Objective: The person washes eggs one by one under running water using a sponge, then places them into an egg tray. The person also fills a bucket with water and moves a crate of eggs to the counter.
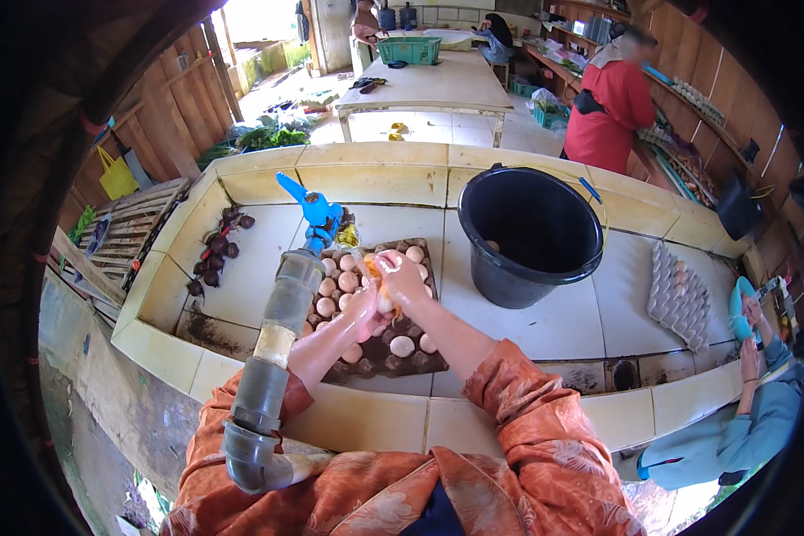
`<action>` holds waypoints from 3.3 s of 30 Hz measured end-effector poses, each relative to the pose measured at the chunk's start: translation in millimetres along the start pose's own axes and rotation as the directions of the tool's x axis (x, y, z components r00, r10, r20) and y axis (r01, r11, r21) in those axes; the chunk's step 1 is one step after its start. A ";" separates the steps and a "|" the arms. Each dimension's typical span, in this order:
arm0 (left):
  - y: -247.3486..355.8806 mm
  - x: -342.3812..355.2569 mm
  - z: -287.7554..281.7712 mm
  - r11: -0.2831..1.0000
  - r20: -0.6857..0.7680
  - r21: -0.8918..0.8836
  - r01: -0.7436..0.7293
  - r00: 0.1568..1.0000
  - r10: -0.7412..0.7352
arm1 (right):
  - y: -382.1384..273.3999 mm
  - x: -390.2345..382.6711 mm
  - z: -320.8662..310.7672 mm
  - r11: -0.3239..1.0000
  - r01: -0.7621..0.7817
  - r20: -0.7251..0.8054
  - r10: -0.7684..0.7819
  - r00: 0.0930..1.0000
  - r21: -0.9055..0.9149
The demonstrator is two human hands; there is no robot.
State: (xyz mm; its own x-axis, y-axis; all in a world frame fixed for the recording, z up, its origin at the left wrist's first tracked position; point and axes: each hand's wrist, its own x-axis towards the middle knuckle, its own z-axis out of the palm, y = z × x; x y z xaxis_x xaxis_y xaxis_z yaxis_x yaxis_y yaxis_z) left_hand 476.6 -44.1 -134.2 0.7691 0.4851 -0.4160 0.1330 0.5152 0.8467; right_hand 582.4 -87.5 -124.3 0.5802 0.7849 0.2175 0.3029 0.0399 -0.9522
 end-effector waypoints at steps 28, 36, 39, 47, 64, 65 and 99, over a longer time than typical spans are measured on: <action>9.6 -6.8 17.8 0.955 -0.117 -0.285 -0.087 0.992 0.055 | -5.0 -10.7 5.5 0.878 0.317 -0.095 -0.372 0.923 -0.358; 12.9 -3.2 16.7 0.999 0.016 0.031 -0.029 0.999 0.029 | 17.1 14.2 -28.9 0.973 -0.163 -0.076 0.177 0.981 0.162; 9.4 -5.9 20.8 0.991 -0.179 -0.116 -0.066 0.983 0.044 | -1.8 -5.1 -14.6 0.961 0.253 -0.077 -0.262 0.962 -0.111; 8.2 -6.7 15.4 0.998 0.034 0.024 -0.061 0.998 0.060 | 14.1 14.9 -22.3 0.992 -0.065 -0.058 0.058 0.997 -0.112; 8.2 3.3 6.2 0.987 0.137 -0.105 0.122 0.985 -0.108 | 27.3 24.6 -34.0 0.988 -0.142 0.032 0.140 0.990 0.060; 12.0 1.3 7.7 0.977 0.189 -0.151 0.153 0.974 -0.123 | 22.9 19.9 -35.4 0.980 -0.091 -0.029 0.098 0.995 0.176; 8.2 0.2 5.8 0.915 -0.027 -0.394 0.089 0.994 -0.108 | -16.2 -29.6 -9.1 0.863 0.392 -0.084 -0.437 0.895 -0.319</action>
State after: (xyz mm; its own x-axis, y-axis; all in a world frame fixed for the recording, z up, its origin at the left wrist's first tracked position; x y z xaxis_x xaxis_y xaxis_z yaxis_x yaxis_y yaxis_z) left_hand 481.5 -43.9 -125.4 0.7330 0.4456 -0.5139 -0.0561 0.7926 0.6072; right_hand 567.2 -117.0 -113.3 0.4504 0.6334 0.6292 0.7300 0.1444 -0.6680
